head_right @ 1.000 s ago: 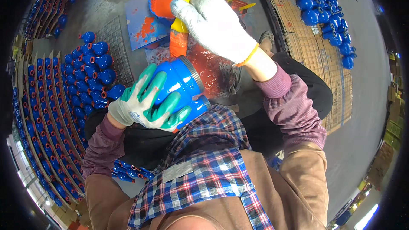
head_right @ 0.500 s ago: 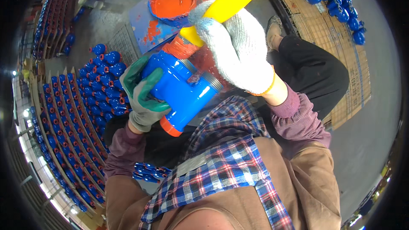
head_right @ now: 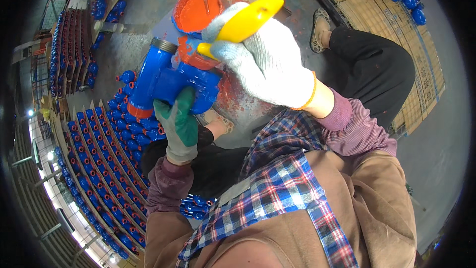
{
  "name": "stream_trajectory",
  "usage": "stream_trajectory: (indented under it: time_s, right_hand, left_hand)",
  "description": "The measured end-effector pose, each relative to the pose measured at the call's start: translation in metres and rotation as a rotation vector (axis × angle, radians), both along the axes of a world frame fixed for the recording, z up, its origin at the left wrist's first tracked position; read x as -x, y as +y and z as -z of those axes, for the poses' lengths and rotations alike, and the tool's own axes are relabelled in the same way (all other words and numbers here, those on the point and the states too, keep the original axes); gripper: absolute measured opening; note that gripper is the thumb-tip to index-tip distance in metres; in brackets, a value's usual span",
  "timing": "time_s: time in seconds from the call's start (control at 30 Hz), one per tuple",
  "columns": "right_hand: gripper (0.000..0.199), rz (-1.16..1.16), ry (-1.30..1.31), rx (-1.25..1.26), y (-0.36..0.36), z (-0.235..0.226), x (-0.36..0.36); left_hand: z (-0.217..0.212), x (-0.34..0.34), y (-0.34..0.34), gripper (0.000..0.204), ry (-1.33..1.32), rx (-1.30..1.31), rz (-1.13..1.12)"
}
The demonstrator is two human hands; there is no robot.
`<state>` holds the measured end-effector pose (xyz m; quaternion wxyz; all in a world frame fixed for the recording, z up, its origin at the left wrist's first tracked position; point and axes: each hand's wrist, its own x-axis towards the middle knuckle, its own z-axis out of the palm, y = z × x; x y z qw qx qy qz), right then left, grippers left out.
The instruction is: Painting blue plastic or ceramic components with red paint using a brush.
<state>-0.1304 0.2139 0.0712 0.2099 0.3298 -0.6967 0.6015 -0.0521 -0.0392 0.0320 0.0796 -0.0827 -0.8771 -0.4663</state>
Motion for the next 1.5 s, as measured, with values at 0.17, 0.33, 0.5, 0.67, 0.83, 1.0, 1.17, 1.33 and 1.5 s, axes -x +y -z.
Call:
stream_trajectory:
  time_s: [0.17, 0.33, 0.5, 0.67, 0.83, 1.0, 1.17, 1.33, 1.5]
  right_hand:
    - [0.02, 0.029, 0.031, 0.018, 0.0, 0.006, -0.001]
    - [0.02, -0.02, -0.05, -0.008, 0.01, 0.007, -0.009]
    - [0.026, -0.041, 0.016, -0.16, 0.024, 0.019, -0.011]
    - [0.029, -0.028, 0.057, -0.259, 0.035, 0.028, -0.012]
    - [0.029, 0.03, -0.067, -0.153, 0.041, 0.023, -0.017]
    - [0.022, 0.242, -0.381, -0.149, 0.03, 0.0, 0.017]
    - [0.048, 0.034, -0.529, -0.377, 0.021, 0.0, 0.076]
    - [0.049, -0.169, -0.633, -0.604, 0.001, 0.028, 0.084]
    - [0.05, -0.254, -0.344, -0.757, 0.0, 0.065, 0.086]
  left_hand:
    - [-0.019, 0.019, 0.023, 0.036, 0.102, 0.028, -0.129]
    - [-0.027, 0.036, 0.016, 0.055, -0.967, -1.793, -0.071]
    - [-0.013, 0.046, 0.008, 0.068, -0.949, -1.678, -0.112]
    - [-0.008, 0.051, 0.003, 0.073, -1.013, -1.824, -0.084]
    - [-0.013, 0.047, 0.004, 0.067, -0.794, -1.644, -0.124]
    - [-0.018, 0.039, 0.004, 0.049, -0.284, -0.869, -0.187]
    - [-0.019, 0.039, -0.012, 0.071, 0.61, 0.48, 0.133]
    - [-0.012, 0.025, -0.014, 0.076, 0.651, 0.739, 0.302]
    - [-0.004, 0.027, -0.012, 0.075, 0.665, 0.764, 0.339]
